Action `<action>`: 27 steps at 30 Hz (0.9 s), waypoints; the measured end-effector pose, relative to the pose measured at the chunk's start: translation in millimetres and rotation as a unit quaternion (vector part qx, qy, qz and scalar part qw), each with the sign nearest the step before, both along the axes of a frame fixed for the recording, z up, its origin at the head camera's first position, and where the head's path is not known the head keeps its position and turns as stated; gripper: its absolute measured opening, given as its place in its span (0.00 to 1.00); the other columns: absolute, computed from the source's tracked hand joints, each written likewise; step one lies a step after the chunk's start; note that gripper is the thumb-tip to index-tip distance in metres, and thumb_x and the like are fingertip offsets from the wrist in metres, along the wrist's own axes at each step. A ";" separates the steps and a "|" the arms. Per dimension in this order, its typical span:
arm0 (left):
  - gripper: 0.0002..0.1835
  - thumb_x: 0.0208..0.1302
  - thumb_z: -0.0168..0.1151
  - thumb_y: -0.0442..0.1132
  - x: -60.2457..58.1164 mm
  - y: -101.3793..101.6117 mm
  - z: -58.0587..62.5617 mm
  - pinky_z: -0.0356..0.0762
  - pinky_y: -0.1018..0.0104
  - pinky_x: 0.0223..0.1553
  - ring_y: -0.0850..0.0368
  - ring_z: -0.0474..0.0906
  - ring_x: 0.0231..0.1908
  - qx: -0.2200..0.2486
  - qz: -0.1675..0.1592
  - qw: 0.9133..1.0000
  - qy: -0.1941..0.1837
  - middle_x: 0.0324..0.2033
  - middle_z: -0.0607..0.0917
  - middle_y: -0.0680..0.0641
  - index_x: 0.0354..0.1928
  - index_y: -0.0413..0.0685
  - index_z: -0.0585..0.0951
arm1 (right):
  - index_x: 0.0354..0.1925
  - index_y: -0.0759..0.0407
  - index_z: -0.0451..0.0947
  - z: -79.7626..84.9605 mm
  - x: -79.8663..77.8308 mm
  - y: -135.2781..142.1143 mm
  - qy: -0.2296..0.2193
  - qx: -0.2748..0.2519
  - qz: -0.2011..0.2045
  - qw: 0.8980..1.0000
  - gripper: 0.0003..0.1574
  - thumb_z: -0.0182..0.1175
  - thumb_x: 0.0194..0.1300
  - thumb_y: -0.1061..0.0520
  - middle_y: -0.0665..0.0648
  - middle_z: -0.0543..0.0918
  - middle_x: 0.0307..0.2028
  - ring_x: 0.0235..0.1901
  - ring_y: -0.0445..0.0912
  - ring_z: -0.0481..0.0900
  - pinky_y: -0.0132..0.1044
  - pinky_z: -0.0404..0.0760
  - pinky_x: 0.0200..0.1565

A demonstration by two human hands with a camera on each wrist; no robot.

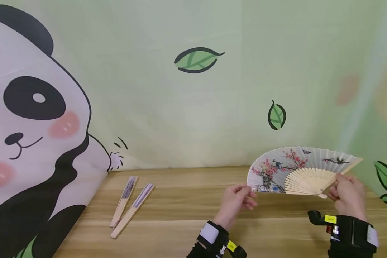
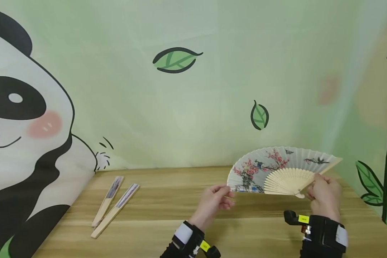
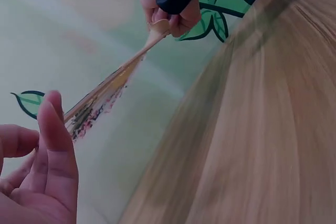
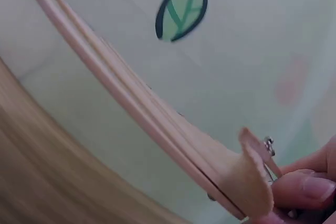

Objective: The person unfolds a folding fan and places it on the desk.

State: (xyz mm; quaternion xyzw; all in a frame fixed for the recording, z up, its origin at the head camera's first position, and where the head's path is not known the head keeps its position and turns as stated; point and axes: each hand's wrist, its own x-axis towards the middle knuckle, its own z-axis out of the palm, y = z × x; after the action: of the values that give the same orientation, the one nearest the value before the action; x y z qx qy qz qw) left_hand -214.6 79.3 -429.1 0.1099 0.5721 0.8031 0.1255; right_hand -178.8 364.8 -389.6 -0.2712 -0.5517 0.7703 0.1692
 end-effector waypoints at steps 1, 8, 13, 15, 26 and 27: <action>0.09 0.68 0.57 0.35 2.0 4.7 -3.2 0.76 0.72 0.25 0.60 0.79 0.23 0.003 -0.005 1.000 -0.003 0.31 0.83 0.41 0.45 0.35 0.80 | 0.41 0.55 0.63 -4.4 2.2 5.7 -0.012 -0.010 -0.008 1.000 0.09 0.45 0.78 0.51 0.47 0.64 0.23 0.19 0.41 0.64 0.33 0.68 0.24; 0.06 0.67 0.56 0.30 8.5 27.1 -24.7 0.79 0.69 0.26 0.54 0.83 0.27 -0.010 0.005 1.000 -0.021 0.31 0.83 0.37 0.41 0.35 0.81 | 0.40 0.50 0.67 -28.6 4.8 25.8 -0.084 -0.096 -0.066 0.990 0.06 0.46 0.77 0.53 0.45 0.65 0.23 0.20 0.39 0.65 0.32 0.70 0.24; 0.06 0.65 0.56 0.27 5.5 30.3 -31.9 0.80 0.66 0.27 0.52 0.83 0.27 -0.028 0.008 0.999 -0.021 0.29 0.82 0.35 0.40 0.36 0.81 | 0.47 0.47 0.66 -39.4 1.9 29.6 -0.097 -0.138 -0.096 0.981 0.04 0.44 0.77 0.53 0.44 0.67 0.28 0.23 0.38 0.66 0.31 0.72 0.25; 0.06 0.65 0.55 0.27 4.7 29.5 -33.5 0.80 0.66 0.28 0.52 0.83 0.27 -0.034 0.005 0.999 -0.021 0.29 0.82 0.36 0.40 0.35 0.80 | 0.49 0.45 0.66 -42.7 0.7 29.5 -0.098 -0.159 -0.110 0.976 0.06 0.45 0.77 0.54 0.43 0.69 0.33 0.24 0.37 0.67 0.30 0.73 0.26; 0.09 0.70 0.52 0.32 2.8 27.2 -36.1 0.81 0.63 0.32 0.49 0.83 0.31 -0.055 -0.048 0.996 -0.055 0.31 0.83 0.39 0.46 0.35 0.78 | 0.49 0.44 0.65 -51.4 0.4 30.7 -0.116 -0.145 -0.113 0.976 0.08 0.43 0.76 0.57 0.43 0.68 0.27 0.25 0.35 0.68 0.28 0.72 0.26; 0.09 0.70 0.51 0.32 3.4 27.7 -36.1 0.81 0.62 0.33 0.48 0.84 0.32 -0.053 -0.056 0.995 -0.055 0.31 0.83 0.39 0.46 0.35 0.77 | 0.49 0.45 0.65 -52.4 0.7 31.7 -0.122 -0.135 -0.114 0.977 0.08 0.43 0.76 0.57 0.43 0.68 0.25 0.24 0.35 0.67 0.28 0.72 0.26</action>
State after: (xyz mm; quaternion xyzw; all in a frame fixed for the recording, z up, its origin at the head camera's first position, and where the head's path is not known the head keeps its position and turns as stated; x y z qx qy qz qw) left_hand -211.2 107.0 -465.2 0.0908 0.5989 0.7681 0.2075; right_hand -178.1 396.5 -442.0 -0.4444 -0.4247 0.7745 0.1494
